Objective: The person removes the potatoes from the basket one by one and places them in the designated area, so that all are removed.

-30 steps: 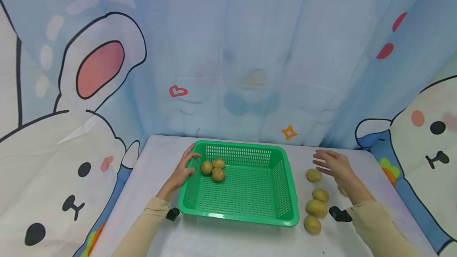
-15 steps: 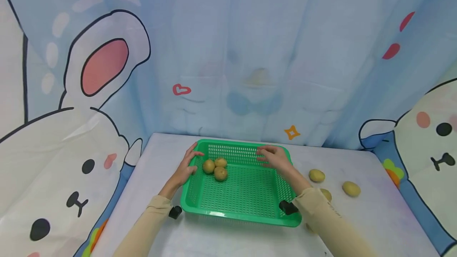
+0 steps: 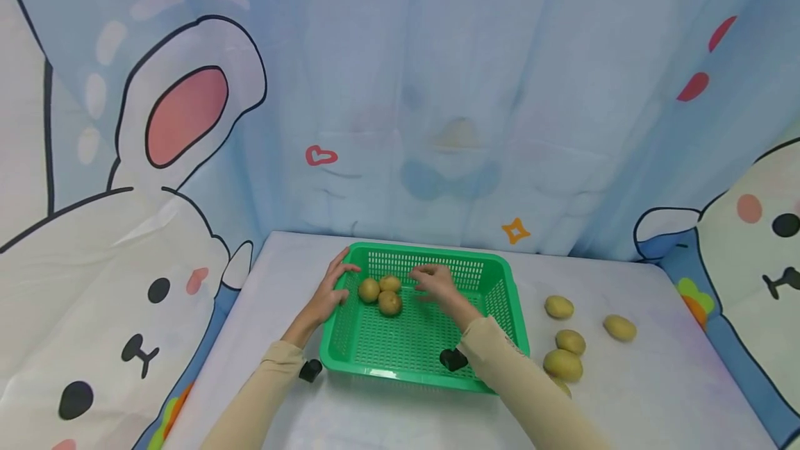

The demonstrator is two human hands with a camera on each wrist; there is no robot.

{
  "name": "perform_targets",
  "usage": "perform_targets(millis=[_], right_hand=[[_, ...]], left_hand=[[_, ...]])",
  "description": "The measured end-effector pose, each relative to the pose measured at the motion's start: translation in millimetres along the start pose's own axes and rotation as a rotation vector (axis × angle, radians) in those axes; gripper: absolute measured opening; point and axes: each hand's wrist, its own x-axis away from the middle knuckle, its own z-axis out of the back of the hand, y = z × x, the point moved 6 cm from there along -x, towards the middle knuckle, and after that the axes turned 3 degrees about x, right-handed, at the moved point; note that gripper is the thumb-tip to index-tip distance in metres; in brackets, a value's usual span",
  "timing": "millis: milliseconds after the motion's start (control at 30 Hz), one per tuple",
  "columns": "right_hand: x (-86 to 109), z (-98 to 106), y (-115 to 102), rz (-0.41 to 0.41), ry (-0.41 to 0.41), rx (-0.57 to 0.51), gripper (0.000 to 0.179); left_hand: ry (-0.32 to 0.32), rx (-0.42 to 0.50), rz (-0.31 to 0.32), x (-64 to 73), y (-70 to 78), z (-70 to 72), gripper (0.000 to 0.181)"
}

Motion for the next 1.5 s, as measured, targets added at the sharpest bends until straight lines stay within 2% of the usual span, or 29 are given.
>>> perform_targets(millis=[233, 433, 567, 833, 967, 1133, 1267, 1500], right_hand=[[-11.9, -21.2, 17.5, -0.061, 0.014, 0.001, 0.041], [-13.4, -41.4, 31.5, -0.105, 0.004, -0.063, 0.04], [-13.1, -41.1, 32.5, -0.091, 0.062, -0.061, 0.039], [-13.9, -38.1, 30.1, -0.055, 0.118, -0.03, 0.032], [-15.4, -37.0, 29.1, -0.035, 0.159, 0.027, 0.034], [-19.8, -36.9, 32.7, -0.052, 0.208, 0.053, 0.03], [-23.1, -37.1, 35.6, -0.078, 0.229, 0.053, 0.026], [-24.2, -36.2, 25.9, -0.036, 0.246, 0.045, 0.022]], left_hand=[[-0.002, -0.019, -0.013, 1.0, 0.2, 2.5, 0.055], [0.005, -0.02, 0.003, 7.0, -3.1, 4.7, 0.055], [-0.022, -0.02, -0.007, 5.5, -3.4, 0.4, 0.055], [-0.002, 0.004, 0.006, 3.8, -3.3, -0.6, 0.056], [-0.001, 0.009, 0.019, 2.5, -3.4, -1.6, 0.057], [-0.005, 0.013, 0.016, 1.6, -3.1, -2.6, 0.056], [-0.011, 0.012, 0.014, 1.9, -2.4, -2.1, 0.055], [-0.006, -0.004, 0.002, -0.1, 1.4, 0.9, 0.055]])
